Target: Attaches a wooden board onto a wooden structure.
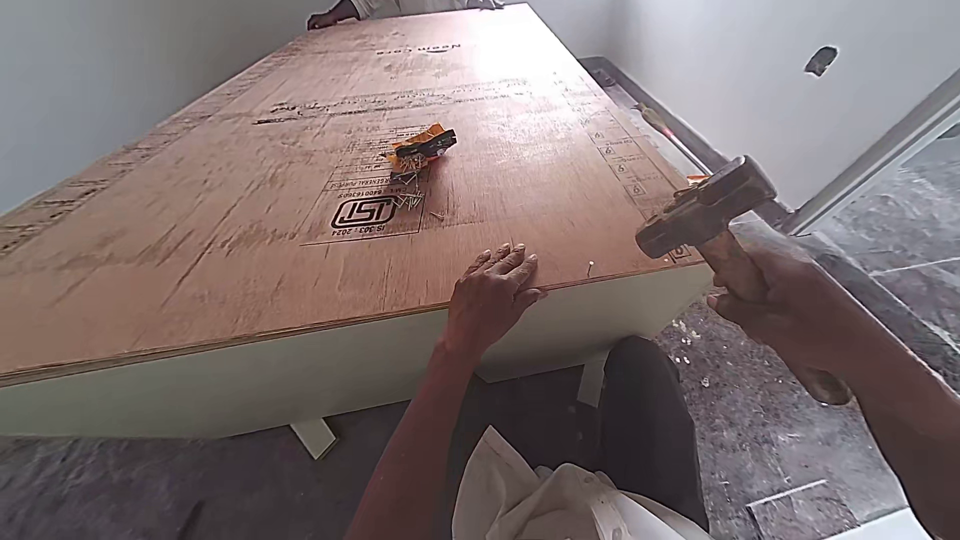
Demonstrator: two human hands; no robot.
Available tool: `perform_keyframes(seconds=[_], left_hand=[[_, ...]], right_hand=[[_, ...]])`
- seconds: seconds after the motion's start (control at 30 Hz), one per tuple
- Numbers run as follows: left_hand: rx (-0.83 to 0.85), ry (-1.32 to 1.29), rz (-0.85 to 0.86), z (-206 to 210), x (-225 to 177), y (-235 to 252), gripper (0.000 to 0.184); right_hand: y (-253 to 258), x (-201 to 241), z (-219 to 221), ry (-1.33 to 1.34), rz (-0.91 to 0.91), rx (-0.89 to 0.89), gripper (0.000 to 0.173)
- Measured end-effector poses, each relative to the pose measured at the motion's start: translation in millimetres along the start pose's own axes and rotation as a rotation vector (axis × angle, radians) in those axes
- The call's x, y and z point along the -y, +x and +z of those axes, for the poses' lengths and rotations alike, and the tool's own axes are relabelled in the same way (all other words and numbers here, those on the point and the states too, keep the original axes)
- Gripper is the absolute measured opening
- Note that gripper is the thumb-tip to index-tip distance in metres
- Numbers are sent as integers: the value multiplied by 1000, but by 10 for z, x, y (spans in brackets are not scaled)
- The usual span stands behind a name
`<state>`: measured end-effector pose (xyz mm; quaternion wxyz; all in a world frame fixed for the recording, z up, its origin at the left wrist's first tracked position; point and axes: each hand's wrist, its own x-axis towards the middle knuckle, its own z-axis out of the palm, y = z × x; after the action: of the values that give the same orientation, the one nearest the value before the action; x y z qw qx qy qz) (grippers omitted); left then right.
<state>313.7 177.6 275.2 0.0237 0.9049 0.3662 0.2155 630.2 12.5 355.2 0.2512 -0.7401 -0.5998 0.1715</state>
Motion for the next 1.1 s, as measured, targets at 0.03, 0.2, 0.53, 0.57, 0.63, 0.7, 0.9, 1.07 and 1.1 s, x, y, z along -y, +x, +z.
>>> perform_keyframes(seconds=[0.03,0.2,0.53,0.57,0.63,0.7,0.9,1.07,1.1], left_hand=[[-15,11,14,25,-8,-14,47],[-48,81,10,82,-25,-3,56],[-71,138,-11,130,-10,-11,67],[-78,142,-20,135,-10,2,67],[-90,151,-14,141,-12,-7,65],[-132,163,6,154,-27,-16,62],[-127,164,-5,156,-43,-2,67],[-127,183,-20,173,-79,-3,65],[-129,191,-15,174,-78,-3,64]], right_hand=[[-12,-23,21,5,7,10,19],[10,-56,194,97,-21,38,23],[779,1055,-57,1044,-236,257,14],[765,1050,-82,972,-281,373,13],[582,1018,26,821,-318,489,18],[369,912,184,722,-292,503,20],[36,298,421,917,-150,236,16],[-121,-120,528,1196,-13,-31,18],[-153,-193,557,1205,12,-68,18]])
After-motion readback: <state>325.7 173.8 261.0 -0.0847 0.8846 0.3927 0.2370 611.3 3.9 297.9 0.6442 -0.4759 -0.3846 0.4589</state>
